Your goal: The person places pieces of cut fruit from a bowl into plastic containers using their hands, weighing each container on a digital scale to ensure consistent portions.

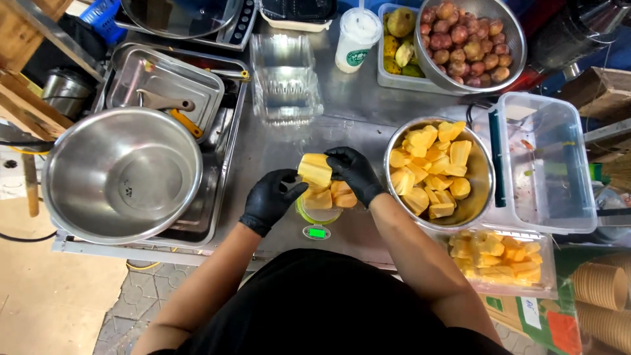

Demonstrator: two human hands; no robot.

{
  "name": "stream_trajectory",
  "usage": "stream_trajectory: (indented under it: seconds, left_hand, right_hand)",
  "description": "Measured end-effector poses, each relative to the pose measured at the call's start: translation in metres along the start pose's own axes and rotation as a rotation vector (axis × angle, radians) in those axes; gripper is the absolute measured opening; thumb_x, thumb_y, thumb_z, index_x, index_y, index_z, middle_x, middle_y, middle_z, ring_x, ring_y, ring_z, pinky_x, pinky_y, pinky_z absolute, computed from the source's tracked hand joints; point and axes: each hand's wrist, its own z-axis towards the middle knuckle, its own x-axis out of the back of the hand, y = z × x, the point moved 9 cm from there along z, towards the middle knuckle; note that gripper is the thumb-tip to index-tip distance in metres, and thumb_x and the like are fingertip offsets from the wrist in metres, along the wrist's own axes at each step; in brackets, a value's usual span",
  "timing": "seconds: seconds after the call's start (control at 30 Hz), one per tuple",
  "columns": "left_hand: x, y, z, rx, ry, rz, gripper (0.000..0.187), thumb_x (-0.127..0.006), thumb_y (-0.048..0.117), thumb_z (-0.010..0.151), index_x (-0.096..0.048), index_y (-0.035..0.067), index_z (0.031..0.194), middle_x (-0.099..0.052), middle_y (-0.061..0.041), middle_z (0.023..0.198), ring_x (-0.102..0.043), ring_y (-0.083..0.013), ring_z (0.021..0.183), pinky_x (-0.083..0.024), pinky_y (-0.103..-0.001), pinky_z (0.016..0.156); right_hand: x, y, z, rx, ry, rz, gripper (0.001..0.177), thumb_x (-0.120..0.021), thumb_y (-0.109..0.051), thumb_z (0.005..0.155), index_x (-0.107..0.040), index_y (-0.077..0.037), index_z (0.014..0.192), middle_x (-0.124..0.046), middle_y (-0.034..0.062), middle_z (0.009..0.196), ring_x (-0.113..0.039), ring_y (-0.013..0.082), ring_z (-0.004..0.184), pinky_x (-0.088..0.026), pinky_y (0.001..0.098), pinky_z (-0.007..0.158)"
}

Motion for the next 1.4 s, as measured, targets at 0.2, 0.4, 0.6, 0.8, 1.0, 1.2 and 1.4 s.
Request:
stream_trajectory:
  seconds: [0.2, 0.4, 0.6, 0.8, 1.0, 1.2, 1.4]
  left_hand:
    - [-0.04, 0.005, -0.001, -0.161, -0.292, 0.001, 0.025, -0.068, 0.027, 0.1, -0.079, 0.008, 0.088, -0.075, -0.013, 0.087, -0.069, -0.0284, 0.082, -0.054, -0.039, 0.073]
    - [0.018, -0.043, 0.003, 0.072, -0.11, -0.579, 0.033, -0.049, 0.023, 0.11, -0.075, 0.005, 0.1, -0.077, -0.005, 0.094, -0.067, -0.013, 0.084, -0.055, -0.031, 0.08]
    - [0.069, -0.023, 0.001, 0.089, -0.015, -0.436, 0.033, -0.046, 0.018, 0.112, -0.076, 0.004, 0.113, -0.079, -0.003, 0.107, -0.066, -0.01, 0.085, -0.055, -0.028, 0.079]
    - [0.054, -0.036, -0.027, 0.208, -0.147, -0.383, 0.025, -0.061, 0.014, 0.101, -0.077, 0.007, 0.118, -0.081, -0.003, 0.104, -0.066, -0.0084, 0.079, -0.055, -0.025, 0.075]
    - [0.036, -0.073, -0.035, 0.305, -0.226, -0.336, 0.022, -0.067, 0.018, 0.099, -0.083, 0.004, 0.106, -0.082, -0.007, 0.093, -0.063, -0.0099, 0.071, -0.054, -0.028, 0.068]
    - [0.012, -0.047, -0.023, 0.28, -0.278, -0.327, 0.03, -0.055, 0.023, 0.104, -0.08, 0.007, 0.107, -0.081, -0.003, 0.093, -0.066, -0.0091, 0.07, -0.057, -0.027, 0.069]
    - [0.021, -0.006, -0.017, 0.145, -0.294, -0.111, 0.027, -0.058, 0.023, 0.102, -0.081, 0.011, 0.108, -0.081, -0.005, 0.093, -0.07, -0.0124, 0.068, -0.058, -0.028, 0.067]
  right_hand:
    - [0.012, -0.029, -0.029, 0.216, 0.08, -0.082, 0.026, -0.072, -0.017, 0.097, -0.07, -0.006, 0.12, -0.072, 0.0021, 0.111, -0.066, 0.0121, 0.1, -0.059, 0.0296, 0.083]
    - [0.053, -0.013, -0.031, 0.169, 0.247, -0.089, 0.026, -0.07, -0.016, 0.095, -0.069, -0.008, 0.12, -0.072, 0.0024, 0.109, -0.067, 0.0123, 0.097, -0.059, 0.0298, 0.082]
    - [0.005, -0.008, -0.009, 0.158, 0.167, -0.065, 0.029, -0.075, -0.015, 0.09, -0.07, -0.006, 0.117, -0.073, 0.0042, 0.107, -0.068, 0.0137, 0.095, -0.061, 0.0304, 0.074]
    - [0.027, 0.03, 0.001, 0.069, 0.133, 0.119, 0.033, -0.072, -0.016, 0.093, -0.065, -0.004, 0.123, -0.07, 0.0069, 0.112, -0.073, 0.0179, 0.098, -0.065, 0.0327, 0.079]
    - [0.09, 0.007, -0.051, 0.061, 0.291, 0.099, 0.035, -0.067, -0.019, 0.097, -0.064, -0.006, 0.129, -0.069, 0.0076, 0.118, -0.07, 0.0179, 0.101, -0.061, 0.0326, 0.086]
    - [0.067, -0.002, -0.045, 0.21, 0.272, -0.256, 0.03, -0.072, -0.016, 0.094, -0.069, -0.005, 0.122, -0.074, 0.008, 0.113, -0.07, 0.0163, 0.103, -0.059, 0.0303, 0.089]
    - [0.011, -0.031, -0.016, 0.382, 0.153, -0.469, 0.021, -0.073, -0.014, 0.092, -0.075, -0.009, 0.112, -0.077, 0.0058, 0.107, -0.072, 0.0164, 0.096, -0.057, 0.0314, 0.086]
